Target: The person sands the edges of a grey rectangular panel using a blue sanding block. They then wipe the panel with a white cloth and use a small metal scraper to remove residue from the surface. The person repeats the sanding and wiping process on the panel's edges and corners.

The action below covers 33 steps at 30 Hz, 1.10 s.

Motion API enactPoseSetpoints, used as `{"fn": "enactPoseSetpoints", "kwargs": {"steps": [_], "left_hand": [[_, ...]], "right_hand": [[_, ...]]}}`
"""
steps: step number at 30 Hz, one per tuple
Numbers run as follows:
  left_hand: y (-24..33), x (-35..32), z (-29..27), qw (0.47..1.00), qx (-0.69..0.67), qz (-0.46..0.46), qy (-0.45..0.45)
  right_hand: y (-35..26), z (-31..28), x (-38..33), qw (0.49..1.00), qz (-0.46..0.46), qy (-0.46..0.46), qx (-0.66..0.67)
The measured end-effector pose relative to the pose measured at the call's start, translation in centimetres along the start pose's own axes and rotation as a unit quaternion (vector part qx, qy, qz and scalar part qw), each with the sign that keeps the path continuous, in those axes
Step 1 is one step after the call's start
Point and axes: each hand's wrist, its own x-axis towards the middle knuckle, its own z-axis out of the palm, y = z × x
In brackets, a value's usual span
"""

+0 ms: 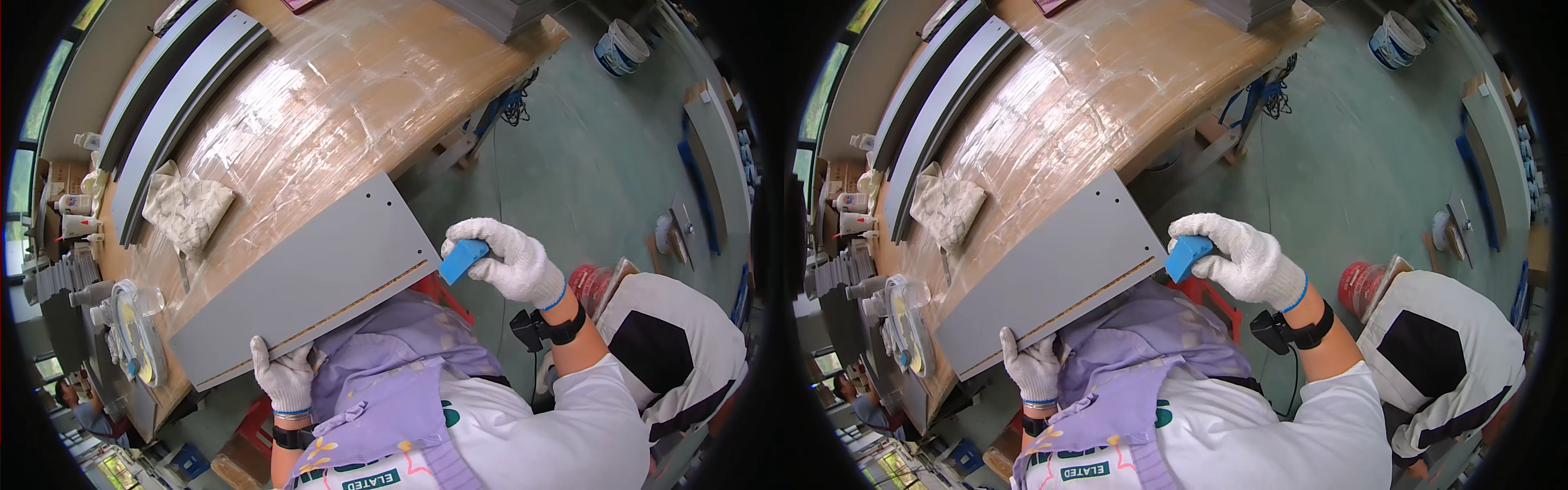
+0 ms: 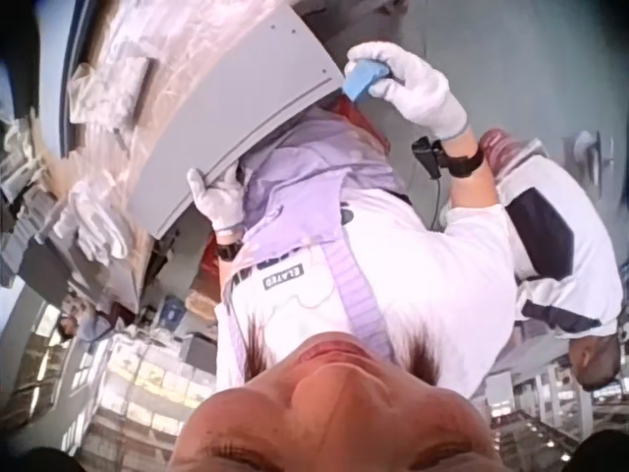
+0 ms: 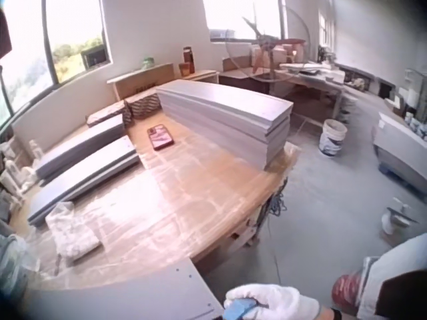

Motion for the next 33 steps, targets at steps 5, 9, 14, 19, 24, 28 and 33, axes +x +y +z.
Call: {"fn": "enactPoseSetpoints", "kwargs": {"steps": [5, 9, 14, 19, 24, 28, 33], "left_hand": [[0.1, 0.5, 0.1, 1.0, -0.024, 0.011, 0.009], [1.0, 1.2, -2.5, 0.971, 0.035, -0.026, -0.234], [1.6, 1.2, -3.4, 0.977, 0.086, 0.005, -0.196], [2.1, 1.3, -3.4, 0.977, 0.111, 0.01, -0.184], [2.5, 1.6, -3.7, 0.976, 0.152, 0.044, -0.147], [3.0, 2.1, -4.5, 0.951, 0.237, 0.094, -0.174], [3.3, 1.9, -4.2, 0.967, 0.178, 0.04, -0.179]], "right_hand": [[0.4, 0.8, 0.4, 0.99, -0.032, 0.095, 0.104], [0.4, 2.2, 0.5, 0.99, -0.029, 0.118, 0.077], [2.4, 2.2, -2.1, 0.977, -0.022, 0.174, 0.121], [2.1, 5.2, -2.4, 0.917, -0.016, 0.272, 0.292], [3.6, 7.1, -1.4, 0.928, -0.087, 0.272, 0.239], [4.9, 6.4, -1.8, 0.947, -0.054, 0.276, 0.153], [3.6, 7.2, -1.4, 0.937, -0.127, 0.277, 0.171]]}}
